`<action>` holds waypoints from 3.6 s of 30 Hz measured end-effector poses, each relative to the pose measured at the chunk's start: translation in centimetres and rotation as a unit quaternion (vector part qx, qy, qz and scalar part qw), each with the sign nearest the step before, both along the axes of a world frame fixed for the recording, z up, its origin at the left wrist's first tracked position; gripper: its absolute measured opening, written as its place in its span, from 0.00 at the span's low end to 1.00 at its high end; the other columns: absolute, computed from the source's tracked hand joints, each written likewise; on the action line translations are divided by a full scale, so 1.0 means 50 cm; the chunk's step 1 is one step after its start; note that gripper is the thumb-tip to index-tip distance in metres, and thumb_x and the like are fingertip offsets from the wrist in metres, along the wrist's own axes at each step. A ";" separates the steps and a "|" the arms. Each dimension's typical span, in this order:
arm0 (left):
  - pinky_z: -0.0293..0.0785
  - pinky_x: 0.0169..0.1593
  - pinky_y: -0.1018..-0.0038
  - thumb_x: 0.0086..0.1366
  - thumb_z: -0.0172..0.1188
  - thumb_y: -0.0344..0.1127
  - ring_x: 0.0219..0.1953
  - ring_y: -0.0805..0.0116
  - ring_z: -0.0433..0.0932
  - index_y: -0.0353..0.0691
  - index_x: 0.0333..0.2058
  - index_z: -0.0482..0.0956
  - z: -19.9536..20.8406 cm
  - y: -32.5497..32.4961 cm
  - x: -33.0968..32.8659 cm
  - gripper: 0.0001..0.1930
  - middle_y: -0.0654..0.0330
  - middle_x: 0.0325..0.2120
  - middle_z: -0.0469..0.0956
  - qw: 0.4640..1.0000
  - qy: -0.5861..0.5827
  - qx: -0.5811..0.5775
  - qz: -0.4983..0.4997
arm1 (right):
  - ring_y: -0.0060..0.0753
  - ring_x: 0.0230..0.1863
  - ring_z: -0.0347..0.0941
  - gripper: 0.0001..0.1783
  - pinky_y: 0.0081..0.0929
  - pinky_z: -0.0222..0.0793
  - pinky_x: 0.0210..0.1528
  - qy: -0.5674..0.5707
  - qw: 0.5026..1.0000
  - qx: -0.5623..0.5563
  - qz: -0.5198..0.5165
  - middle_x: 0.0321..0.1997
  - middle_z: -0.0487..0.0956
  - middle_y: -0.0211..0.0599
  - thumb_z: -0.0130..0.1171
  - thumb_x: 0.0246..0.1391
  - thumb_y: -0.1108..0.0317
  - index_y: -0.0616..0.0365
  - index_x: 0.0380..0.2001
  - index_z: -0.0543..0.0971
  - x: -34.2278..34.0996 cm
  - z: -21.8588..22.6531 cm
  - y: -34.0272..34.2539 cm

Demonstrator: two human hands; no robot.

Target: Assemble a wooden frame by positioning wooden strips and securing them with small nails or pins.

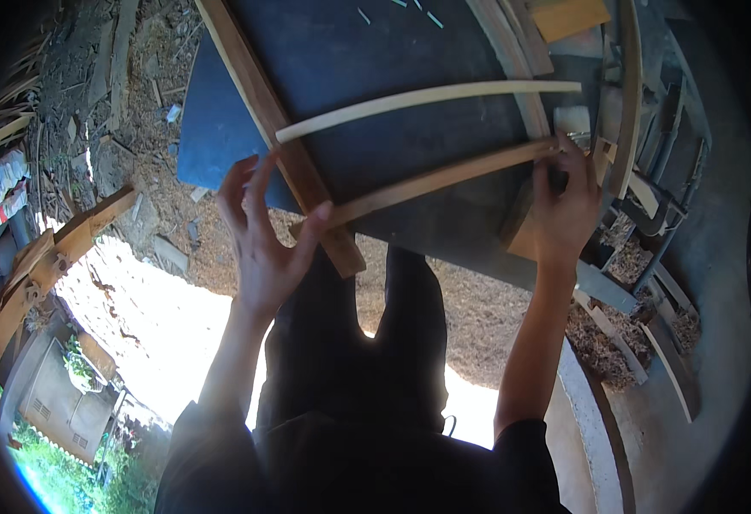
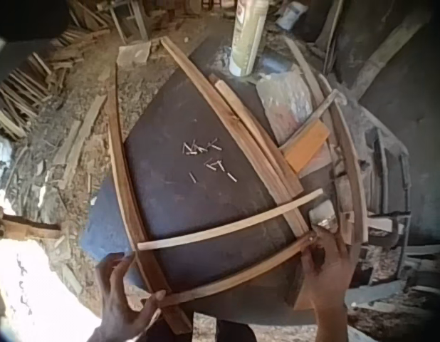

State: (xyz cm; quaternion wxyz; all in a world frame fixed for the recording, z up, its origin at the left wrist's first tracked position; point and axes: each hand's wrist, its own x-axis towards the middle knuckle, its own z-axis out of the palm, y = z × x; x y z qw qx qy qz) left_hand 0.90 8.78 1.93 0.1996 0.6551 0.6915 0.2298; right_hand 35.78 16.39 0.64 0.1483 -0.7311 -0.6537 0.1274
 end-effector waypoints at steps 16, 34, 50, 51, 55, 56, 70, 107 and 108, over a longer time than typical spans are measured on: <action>0.46 0.77 0.51 0.74 0.55 0.46 0.75 0.45 0.55 0.35 0.75 0.50 -0.116 0.326 -0.092 0.39 0.42 0.72 0.58 0.988 0.061 0.097 0.105 | 0.54 0.59 0.70 0.33 0.53 0.64 0.62 -0.071 0.975 0.173 0.119 0.58 0.74 0.48 0.64 0.63 0.55 0.37 0.71 0.69 -0.210 -0.033 0.360; 0.53 0.73 0.50 0.74 0.54 0.41 0.71 0.39 0.61 0.32 0.76 0.48 -0.119 0.321 -0.102 0.39 0.38 0.71 0.59 0.987 0.053 0.096 0.120 | 0.51 0.62 0.70 0.32 0.62 0.60 0.63 -0.156 0.971 0.154 0.096 0.57 0.75 0.42 0.62 0.65 0.53 0.25 0.71 0.69 -0.201 -0.066 0.416; 0.59 0.71 0.52 0.74 0.55 0.45 0.70 0.39 0.64 0.29 0.74 0.54 -0.135 0.341 -0.118 0.38 0.37 0.70 0.62 0.983 0.036 0.127 0.125 | 0.53 0.68 0.63 0.28 0.64 0.54 0.67 -0.060 0.963 0.219 0.147 0.64 0.72 0.38 0.66 0.62 0.57 0.28 0.65 0.76 -0.194 -0.037 0.376; 0.58 0.71 0.52 0.74 0.55 0.45 0.70 0.40 0.64 0.29 0.74 0.54 -0.136 0.341 -0.120 0.38 0.37 0.70 0.62 0.982 0.034 0.134 0.126 | 0.53 0.68 0.63 0.28 0.64 0.54 0.67 -0.060 0.963 0.217 0.147 0.64 0.72 0.38 0.66 0.62 0.57 0.28 0.65 0.76 -0.193 -0.034 0.369; 0.57 0.72 0.52 0.75 0.53 0.46 0.71 0.40 0.63 0.28 0.74 0.51 -0.138 0.342 -0.128 0.39 0.36 0.71 0.60 0.983 0.056 0.131 0.114 | 0.48 0.64 0.67 0.16 0.63 0.55 0.66 -0.010 0.973 0.166 0.160 0.56 0.77 0.32 0.69 0.59 0.57 0.35 0.51 0.84 -0.200 -0.012 0.342; 0.57 0.72 0.52 0.75 0.53 0.46 0.71 0.40 0.63 0.28 0.74 0.51 -0.142 0.347 -0.132 0.39 0.36 0.71 0.60 0.983 0.058 0.128 0.115 | 0.47 0.63 0.68 0.13 0.64 0.55 0.65 0.001 0.982 0.100 0.162 0.53 0.79 0.31 0.70 0.58 0.56 0.37 0.46 0.86 -0.211 -0.007 0.336; 0.59 0.73 0.53 0.75 0.55 0.43 0.71 0.38 0.61 0.36 0.76 0.49 -0.106 0.368 -0.123 0.39 0.39 0.72 0.58 0.989 0.015 0.074 0.128 | 0.27 0.41 0.81 0.10 0.29 0.71 0.50 0.085 0.981 0.034 0.170 0.36 0.86 0.29 0.70 0.55 0.61 0.51 0.38 0.86 -0.240 0.023 0.321; 0.53 0.73 0.48 0.74 0.51 0.44 0.73 0.41 0.59 0.32 0.76 0.45 -0.124 0.371 -0.139 0.41 0.41 0.73 0.57 0.990 0.067 0.102 0.075 | 0.38 0.34 0.76 0.10 0.37 0.63 0.53 0.186 0.972 0.045 0.138 0.32 0.81 0.35 0.62 0.65 0.74 0.57 0.46 0.73 -0.393 -0.047 -0.058; 0.53 0.73 0.48 0.74 0.50 0.44 0.73 0.41 0.59 0.31 0.76 0.44 -0.117 0.368 -0.135 0.40 0.40 0.73 0.57 0.992 0.049 0.089 0.071 | 0.38 0.34 0.76 0.10 0.37 0.63 0.54 0.188 0.972 0.043 0.135 0.32 0.81 0.35 0.62 0.65 0.74 0.57 0.45 0.73 -0.390 -0.047 -0.058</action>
